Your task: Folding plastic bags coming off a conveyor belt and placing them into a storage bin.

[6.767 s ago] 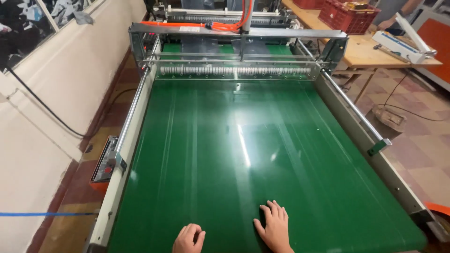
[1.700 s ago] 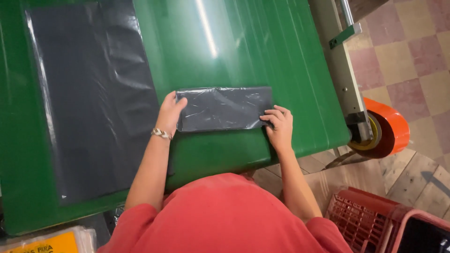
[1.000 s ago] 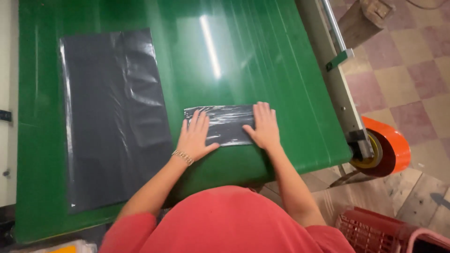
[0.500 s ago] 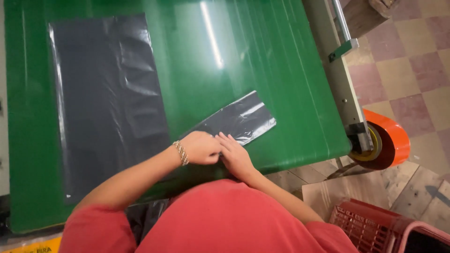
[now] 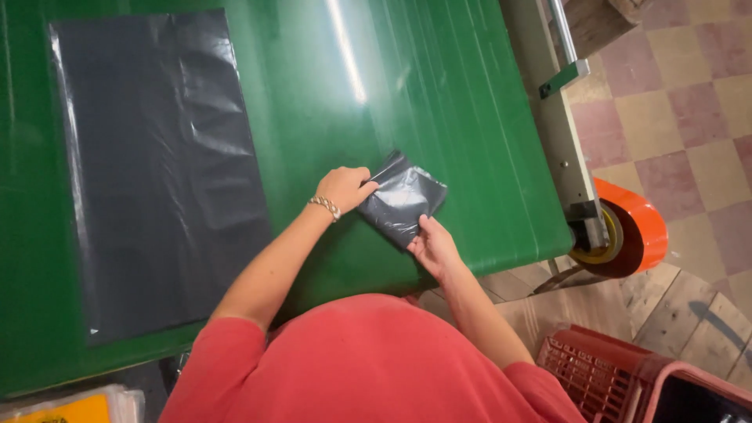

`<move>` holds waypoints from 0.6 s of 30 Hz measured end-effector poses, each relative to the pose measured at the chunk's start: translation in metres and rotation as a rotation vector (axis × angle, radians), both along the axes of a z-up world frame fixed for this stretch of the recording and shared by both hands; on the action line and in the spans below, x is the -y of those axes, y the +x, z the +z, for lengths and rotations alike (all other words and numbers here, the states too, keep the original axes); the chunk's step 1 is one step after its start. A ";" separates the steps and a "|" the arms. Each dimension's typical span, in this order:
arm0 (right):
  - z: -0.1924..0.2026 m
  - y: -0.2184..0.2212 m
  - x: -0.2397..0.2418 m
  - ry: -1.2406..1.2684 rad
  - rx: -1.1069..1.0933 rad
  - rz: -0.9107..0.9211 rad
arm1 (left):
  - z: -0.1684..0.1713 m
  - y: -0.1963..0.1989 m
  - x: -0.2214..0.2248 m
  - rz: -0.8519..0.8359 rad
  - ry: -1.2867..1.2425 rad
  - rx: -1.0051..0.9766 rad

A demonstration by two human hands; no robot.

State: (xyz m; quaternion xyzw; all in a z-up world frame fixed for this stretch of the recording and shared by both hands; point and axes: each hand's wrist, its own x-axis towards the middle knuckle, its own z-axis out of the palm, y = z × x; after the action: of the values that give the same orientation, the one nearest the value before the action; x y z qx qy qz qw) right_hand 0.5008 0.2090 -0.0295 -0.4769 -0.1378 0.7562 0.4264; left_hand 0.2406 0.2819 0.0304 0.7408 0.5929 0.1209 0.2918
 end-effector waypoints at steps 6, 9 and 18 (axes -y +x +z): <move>0.087 0.004 0.023 0.087 0.347 0.133 | -0.007 0.008 0.030 0.183 0.268 -0.128; 0.081 0.004 0.039 0.257 0.545 0.107 | 0.007 -0.020 0.073 0.226 0.488 -0.165; 0.090 -0.171 0.079 0.469 -0.154 0.491 | 0.035 -0.134 0.257 0.304 0.408 -0.327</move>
State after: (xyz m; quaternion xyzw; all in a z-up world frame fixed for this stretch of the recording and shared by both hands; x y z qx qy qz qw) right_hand 0.3301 0.1298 0.0608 -0.2600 -0.3856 0.8178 0.3390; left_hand 0.1067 0.0253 0.0650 0.6964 0.6996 0.1590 0.0164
